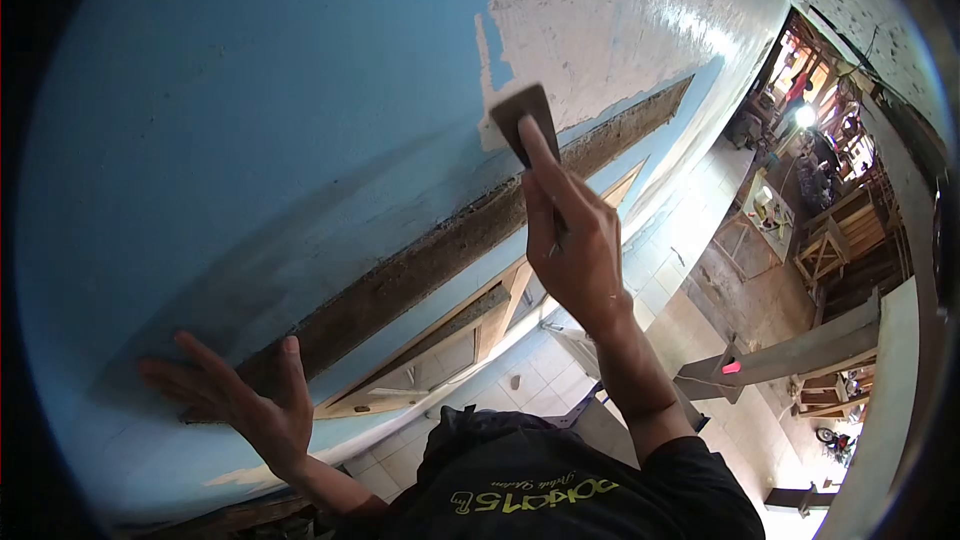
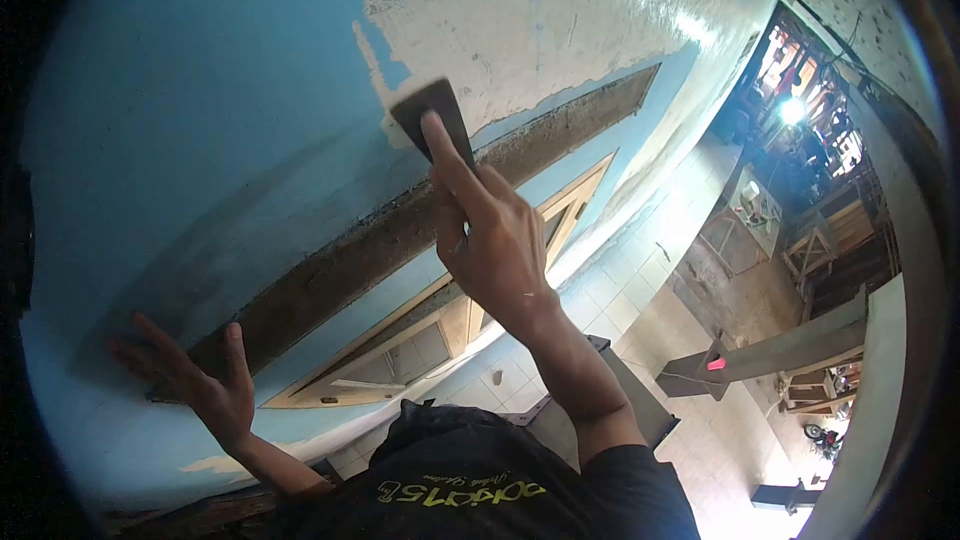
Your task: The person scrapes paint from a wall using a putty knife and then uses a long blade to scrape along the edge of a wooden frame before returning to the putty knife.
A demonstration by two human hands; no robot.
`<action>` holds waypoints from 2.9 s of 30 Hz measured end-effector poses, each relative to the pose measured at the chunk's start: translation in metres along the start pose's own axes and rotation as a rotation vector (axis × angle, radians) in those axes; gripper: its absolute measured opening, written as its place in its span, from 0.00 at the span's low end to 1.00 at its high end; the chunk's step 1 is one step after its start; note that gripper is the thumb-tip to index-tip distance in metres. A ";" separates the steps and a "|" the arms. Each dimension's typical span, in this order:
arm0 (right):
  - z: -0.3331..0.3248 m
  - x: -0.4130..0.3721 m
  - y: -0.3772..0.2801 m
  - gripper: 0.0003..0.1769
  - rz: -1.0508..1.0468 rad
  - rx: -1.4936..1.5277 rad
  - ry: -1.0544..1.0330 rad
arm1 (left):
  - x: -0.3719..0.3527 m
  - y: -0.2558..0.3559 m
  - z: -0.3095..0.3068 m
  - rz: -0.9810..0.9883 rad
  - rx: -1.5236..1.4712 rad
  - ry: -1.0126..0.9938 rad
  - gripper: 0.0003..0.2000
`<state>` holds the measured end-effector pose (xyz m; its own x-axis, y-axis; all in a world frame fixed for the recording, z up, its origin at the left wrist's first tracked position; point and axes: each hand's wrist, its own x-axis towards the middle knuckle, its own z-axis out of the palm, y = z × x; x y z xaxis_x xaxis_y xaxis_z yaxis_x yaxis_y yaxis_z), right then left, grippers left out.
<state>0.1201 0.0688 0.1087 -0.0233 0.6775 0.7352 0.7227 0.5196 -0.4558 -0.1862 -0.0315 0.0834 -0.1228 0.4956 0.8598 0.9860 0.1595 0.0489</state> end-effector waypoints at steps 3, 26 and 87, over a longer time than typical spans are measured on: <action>-0.017 0.016 -0.021 0.26 0.026 -0.059 -0.025 | 0.002 -0.003 0.000 0.036 0.009 0.001 0.51; -0.018 0.025 -0.023 0.26 -0.123 -0.100 0.031 | 0.000 0.005 -0.001 -0.060 0.013 0.007 0.49; 0.007 -0.039 0.008 0.31 0.240 -0.070 -0.114 | -0.002 -0.005 0.004 0.060 0.068 0.023 0.50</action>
<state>0.1222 0.0500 0.0729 0.0792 0.8332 0.5472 0.7626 0.3029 -0.5716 -0.1915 -0.0297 0.0793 -0.0603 0.4868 0.8714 0.9815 0.1881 -0.0371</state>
